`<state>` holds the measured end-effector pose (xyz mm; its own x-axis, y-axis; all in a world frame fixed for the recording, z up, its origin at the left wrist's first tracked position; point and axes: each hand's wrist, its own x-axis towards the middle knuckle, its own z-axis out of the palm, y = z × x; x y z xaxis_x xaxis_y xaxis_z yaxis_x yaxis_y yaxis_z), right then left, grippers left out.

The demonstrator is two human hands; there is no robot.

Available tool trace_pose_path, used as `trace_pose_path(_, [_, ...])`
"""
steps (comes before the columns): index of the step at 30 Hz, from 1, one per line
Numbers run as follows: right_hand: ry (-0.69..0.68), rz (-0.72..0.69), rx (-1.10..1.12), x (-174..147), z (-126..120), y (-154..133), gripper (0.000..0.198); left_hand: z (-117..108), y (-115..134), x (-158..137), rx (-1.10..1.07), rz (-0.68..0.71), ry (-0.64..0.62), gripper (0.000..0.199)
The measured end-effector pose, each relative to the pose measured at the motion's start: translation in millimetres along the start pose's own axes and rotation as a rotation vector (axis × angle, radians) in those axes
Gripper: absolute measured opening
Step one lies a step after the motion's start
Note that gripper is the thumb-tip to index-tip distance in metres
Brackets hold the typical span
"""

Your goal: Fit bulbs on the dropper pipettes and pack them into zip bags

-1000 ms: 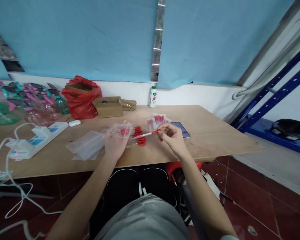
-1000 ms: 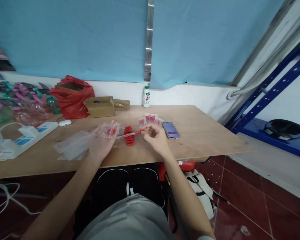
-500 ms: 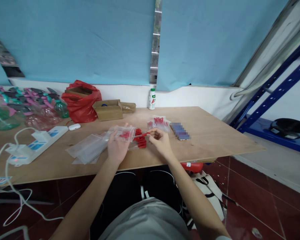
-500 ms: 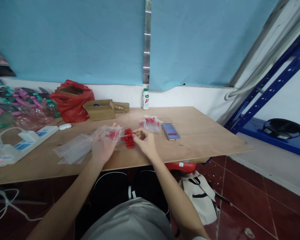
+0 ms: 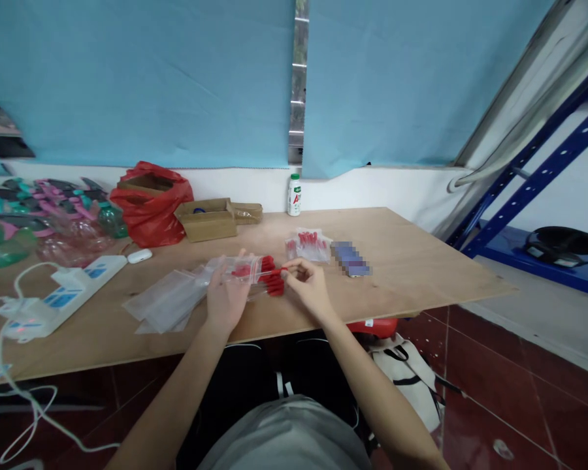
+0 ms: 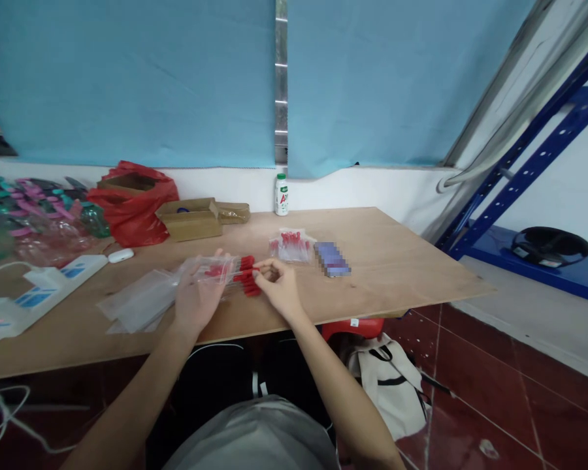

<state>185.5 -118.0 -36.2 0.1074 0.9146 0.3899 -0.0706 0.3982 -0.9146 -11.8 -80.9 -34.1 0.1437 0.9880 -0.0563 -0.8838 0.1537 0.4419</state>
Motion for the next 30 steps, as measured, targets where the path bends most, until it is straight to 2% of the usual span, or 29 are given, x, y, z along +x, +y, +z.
trace_pose_path(3, [-0.040,0.019,-0.025,-3.9,4.6,2.9,0.022,-3.1,0.8,-0.6,0.017,-0.035,0.005,0.042])
trace_pose_path(9, [-0.068,0.003,-0.086,-6.8,18.9,12.4,0.020,-3.3,-2.7,-7.5,0.071,0.003,0.007,0.040])
trace_pose_path(18, [-0.070,-0.030,-0.188,-26.0,27.6,9.4,0.018,12.2,-10.3,-12.9,0.159,0.002,-0.054,0.057])
trace_pose_path(24, [-0.042,-0.120,-0.192,-30.2,35.4,4.5,0.017,18.7,-14.3,-16.5,0.203,0.002,-0.050,0.049])
trace_pose_path(30, [-0.064,-0.114,-0.078,-23.7,39.5,16.2,0.016,23.0,-13.6,-18.5,0.237,-0.009,-0.058,0.044])
